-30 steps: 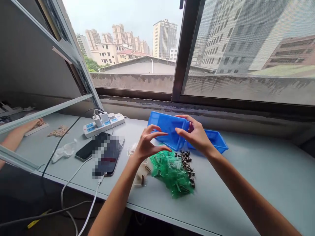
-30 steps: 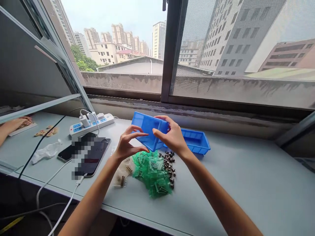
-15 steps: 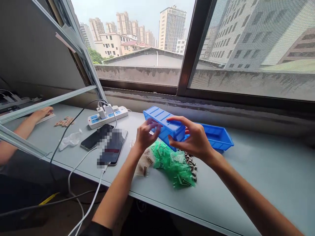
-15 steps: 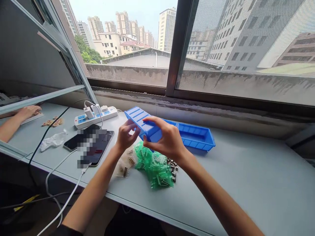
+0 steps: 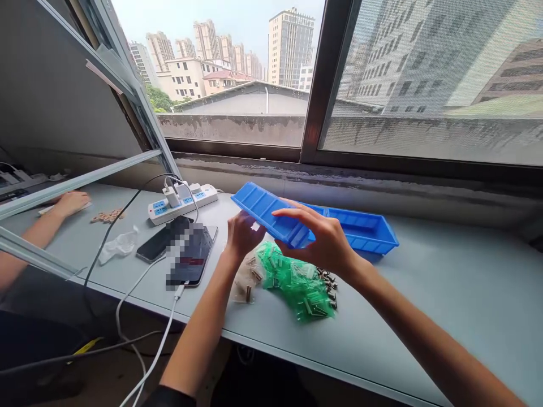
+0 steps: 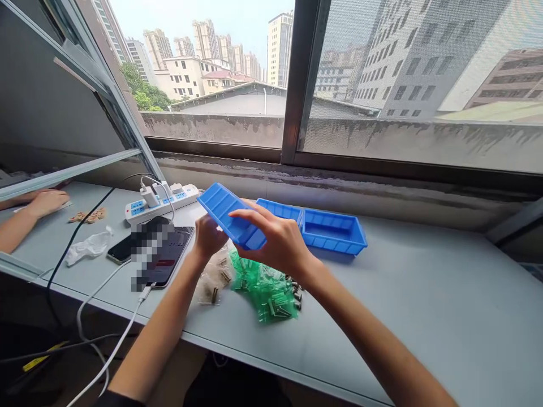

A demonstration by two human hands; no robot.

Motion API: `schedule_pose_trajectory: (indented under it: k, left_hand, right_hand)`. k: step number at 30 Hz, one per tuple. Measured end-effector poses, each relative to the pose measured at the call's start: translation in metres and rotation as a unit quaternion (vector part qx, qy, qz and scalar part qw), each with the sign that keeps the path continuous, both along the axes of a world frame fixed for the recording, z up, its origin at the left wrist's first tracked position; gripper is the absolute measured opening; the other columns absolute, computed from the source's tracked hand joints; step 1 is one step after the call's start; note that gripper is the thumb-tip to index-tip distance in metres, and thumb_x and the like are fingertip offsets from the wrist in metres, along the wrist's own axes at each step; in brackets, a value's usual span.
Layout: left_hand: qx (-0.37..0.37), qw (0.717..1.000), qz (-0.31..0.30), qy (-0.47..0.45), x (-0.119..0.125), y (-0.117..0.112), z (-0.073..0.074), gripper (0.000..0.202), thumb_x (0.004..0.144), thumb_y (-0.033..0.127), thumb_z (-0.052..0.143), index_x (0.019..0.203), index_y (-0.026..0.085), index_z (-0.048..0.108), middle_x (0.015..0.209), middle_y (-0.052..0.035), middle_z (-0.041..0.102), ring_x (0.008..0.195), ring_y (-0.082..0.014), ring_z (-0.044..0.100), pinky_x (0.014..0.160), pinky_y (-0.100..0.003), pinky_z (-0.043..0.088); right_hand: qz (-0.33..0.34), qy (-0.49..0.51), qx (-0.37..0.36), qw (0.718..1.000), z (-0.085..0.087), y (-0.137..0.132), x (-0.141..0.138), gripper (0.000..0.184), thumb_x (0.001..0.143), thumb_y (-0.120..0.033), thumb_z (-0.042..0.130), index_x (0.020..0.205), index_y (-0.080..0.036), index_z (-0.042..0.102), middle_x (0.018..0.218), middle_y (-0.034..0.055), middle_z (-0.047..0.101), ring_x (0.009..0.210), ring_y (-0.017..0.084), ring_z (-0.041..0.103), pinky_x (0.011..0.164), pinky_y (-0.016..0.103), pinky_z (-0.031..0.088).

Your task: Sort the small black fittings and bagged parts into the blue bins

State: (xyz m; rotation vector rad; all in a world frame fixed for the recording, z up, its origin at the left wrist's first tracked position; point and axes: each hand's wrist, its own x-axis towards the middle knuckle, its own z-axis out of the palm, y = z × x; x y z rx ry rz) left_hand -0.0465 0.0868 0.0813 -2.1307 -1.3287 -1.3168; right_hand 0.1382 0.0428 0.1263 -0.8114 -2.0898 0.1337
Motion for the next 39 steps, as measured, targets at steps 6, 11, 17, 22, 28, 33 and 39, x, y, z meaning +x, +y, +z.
schedule_pose_trajectory:
  k: [6,11,17,22,28,33,39]
  left_hand:
    - [0.051,0.998,-0.025,0.03,0.0,-0.005,0.008,0.03,0.081,0.021,0.045,0.055,0.02,0.059,0.053,-0.0011,0.059,0.061,-0.0154,0.056,0.051,-0.023,0.039]
    - [0.118,0.992,-0.044,-0.013,0.001,-0.014,0.013,0.02,0.08,0.023,0.046,0.076,0.02,0.066,0.067,-0.0029,0.063,0.066,-0.0173,0.053,0.062,-0.029,0.043]
    - [0.062,0.995,-0.017,0.076,0.007,-0.018,0.007,0.047,0.068,0.054,0.063,0.104,0.024,0.066,0.104,-0.0081,0.062,0.096,-0.0267,0.052,0.085,-0.039,0.036]
    - [0.071,0.988,-0.045,0.133,0.014,-0.013,0.003,0.017,0.08,0.04,0.062,0.089,0.027,0.067,0.101,-0.0044,0.064,0.098,-0.0234,0.053,0.086,-0.036,0.034]
    - [0.119,0.992,-0.018,0.035,0.007,0.001,0.002,0.013,0.091,0.026,0.05,0.084,0.021,0.06,0.091,-0.0045,0.065,0.087,-0.0196,0.057,0.076,-0.032,0.039]
    - [0.072,0.995,0.02,0.058,-0.015,0.02,-0.004,0.012,0.091,0.022,0.049,0.087,0.022,0.06,0.093,-0.0049,0.066,0.086,-0.0205,0.058,0.074,-0.032,0.039]
    - [-0.064,0.989,0.022,0.131,-0.024,0.031,-0.02,0.02,0.09,0.013,0.046,0.089,0.022,0.064,0.086,-0.0031,0.066,0.074,-0.018,0.059,0.074,-0.031,0.039]
  right_hand:
    - [-0.033,0.04,-0.028,0.998,0.001,0.002,0.001,0.036,0.073,-0.033,0.063,0.109,-0.027,0.062,0.119,0.0023,0.062,0.11,0.023,0.059,0.085,0.035,0.054]
    - [-0.046,0.18,-0.096,0.978,0.013,0.0,0.003,0.044,0.071,-0.041,0.068,0.111,-0.024,0.059,0.112,0.0051,0.064,0.089,0.022,0.065,0.064,0.031,0.057]
    - [-0.026,0.323,-0.264,0.908,0.012,0.015,0.006,0.05,0.072,-0.052,0.063,0.112,-0.021,0.056,0.101,0.0075,0.066,0.084,0.022,0.065,0.063,0.032,0.056]
    - [-0.02,0.261,-0.309,0.914,0.001,0.023,0.007,0.064,0.073,-0.054,0.062,0.126,-0.022,0.046,0.112,0.0108,0.062,0.085,0.022,0.065,0.062,0.033,0.057]
    - [-0.122,0.093,-0.196,0.968,-0.011,0.036,0.014,0.051,0.088,-0.038,0.049,0.135,-0.018,0.042,0.119,0.0137,0.061,0.096,0.026,0.064,0.079,0.042,0.053]
    - [-0.118,-0.169,-0.153,0.967,-0.03,0.049,0.021,0.023,0.086,-0.02,0.055,0.106,-0.018,0.067,0.111,0.0096,0.067,0.109,0.025,0.059,0.102,0.049,0.034]
    - [-0.139,-0.184,-0.166,0.959,-0.037,0.054,0.024,0.032,0.083,-0.006,0.053,0.106,-0.022,0.067,0.104,0.0042,0.071,0.096,0.022,0.064,0.092,0.042,0.04]
